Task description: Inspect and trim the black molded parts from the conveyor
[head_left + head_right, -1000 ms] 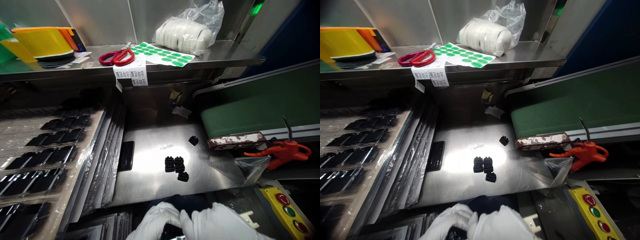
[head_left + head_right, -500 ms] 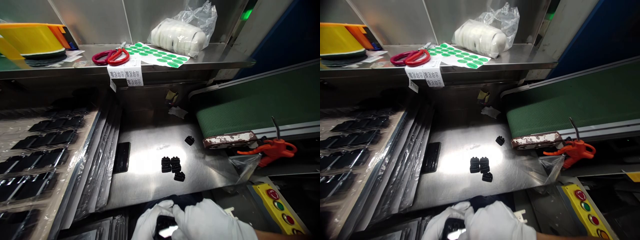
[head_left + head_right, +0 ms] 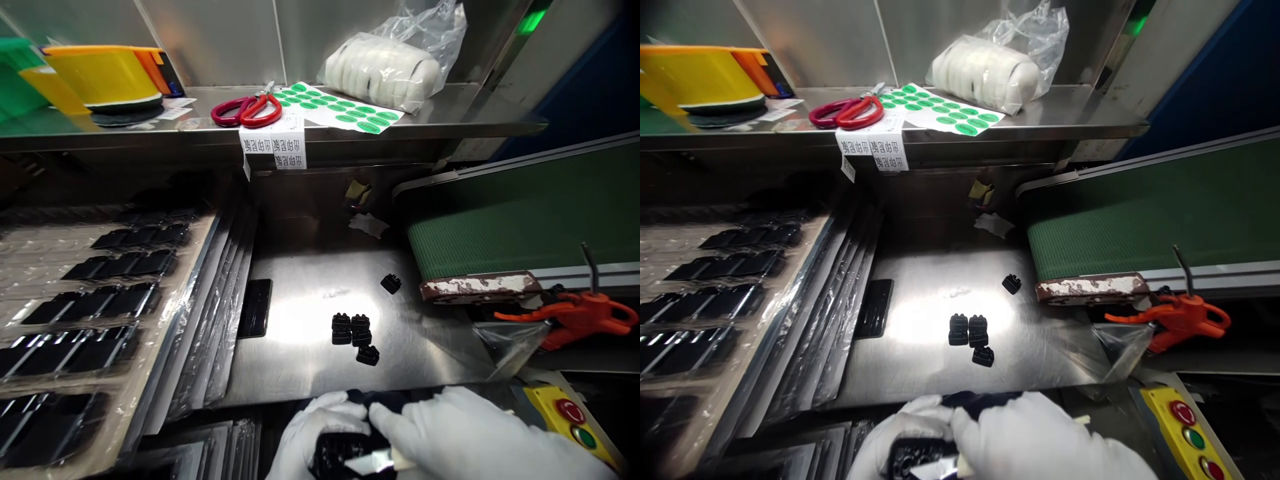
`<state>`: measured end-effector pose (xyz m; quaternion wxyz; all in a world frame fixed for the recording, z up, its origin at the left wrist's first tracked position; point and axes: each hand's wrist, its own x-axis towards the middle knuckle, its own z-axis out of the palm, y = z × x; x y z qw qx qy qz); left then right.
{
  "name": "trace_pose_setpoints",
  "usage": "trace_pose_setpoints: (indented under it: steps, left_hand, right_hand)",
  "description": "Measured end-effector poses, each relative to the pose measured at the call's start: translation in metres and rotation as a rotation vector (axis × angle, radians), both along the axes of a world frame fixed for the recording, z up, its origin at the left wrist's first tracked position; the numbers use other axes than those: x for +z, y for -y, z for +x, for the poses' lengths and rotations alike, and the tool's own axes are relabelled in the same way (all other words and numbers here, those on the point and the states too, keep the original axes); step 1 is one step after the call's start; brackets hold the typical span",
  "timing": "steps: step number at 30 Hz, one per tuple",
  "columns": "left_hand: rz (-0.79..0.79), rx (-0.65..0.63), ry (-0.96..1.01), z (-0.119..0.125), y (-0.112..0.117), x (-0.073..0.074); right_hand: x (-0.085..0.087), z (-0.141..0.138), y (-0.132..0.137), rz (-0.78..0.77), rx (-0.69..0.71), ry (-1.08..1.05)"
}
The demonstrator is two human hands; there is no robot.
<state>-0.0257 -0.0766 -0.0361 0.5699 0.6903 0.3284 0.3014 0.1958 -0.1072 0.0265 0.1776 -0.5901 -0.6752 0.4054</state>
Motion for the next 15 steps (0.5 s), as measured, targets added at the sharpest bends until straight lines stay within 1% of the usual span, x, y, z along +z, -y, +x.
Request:
trace_pose_setpoints:
  steps: [2,4,6,8,9,11,13,15]
  left_hand:
    - [0.016,-0.053,0.116,-0.002,-0.001,-0.006]
    - [-0.017,-0.073,0.221,-0.003,-0.001,-0.008]
    - [-0.109,-0.046,0.253,-0.001,0.002,-0.006]
    - [-0.251,0.012,0.242,0.002,0.003,-0.003]
    - [-0.338,0.036,0.22,0.003,0.001,-0.003]
    - [-0.537,0.081,0.154,0.006,-0.005,-0.009]
    - [-0.795,0.15,0.096,0.008,-0.016,-0.026]
    - [-1.045,0.202,0.072,0.011,-0.028,-0.053]
  right_hand:
    - [-0.004,0.015,0.004,-0.146,-0.195,-0.227]
    - [-0.016,0.022,0.007,-0.284,-0.453,-0.466]
    - [-0.037,0.019,0.01,-0.311,-0.736,-0.717]
    - [-0.06,0.01,0.016,-0.274,-0.965,-0.95]
    - [-0.071,0.006,0.021,-0.281,-1.026,-1.036]
    - [-0.087,0.0,0.032,-0.368,-1.041,-1.139]
    - [-0.098,-0.002,0.041,-0.428,-0.979,-1.15]
    - [-0.107,-0.001,0.045,-0.421,-0.919,-1.091]
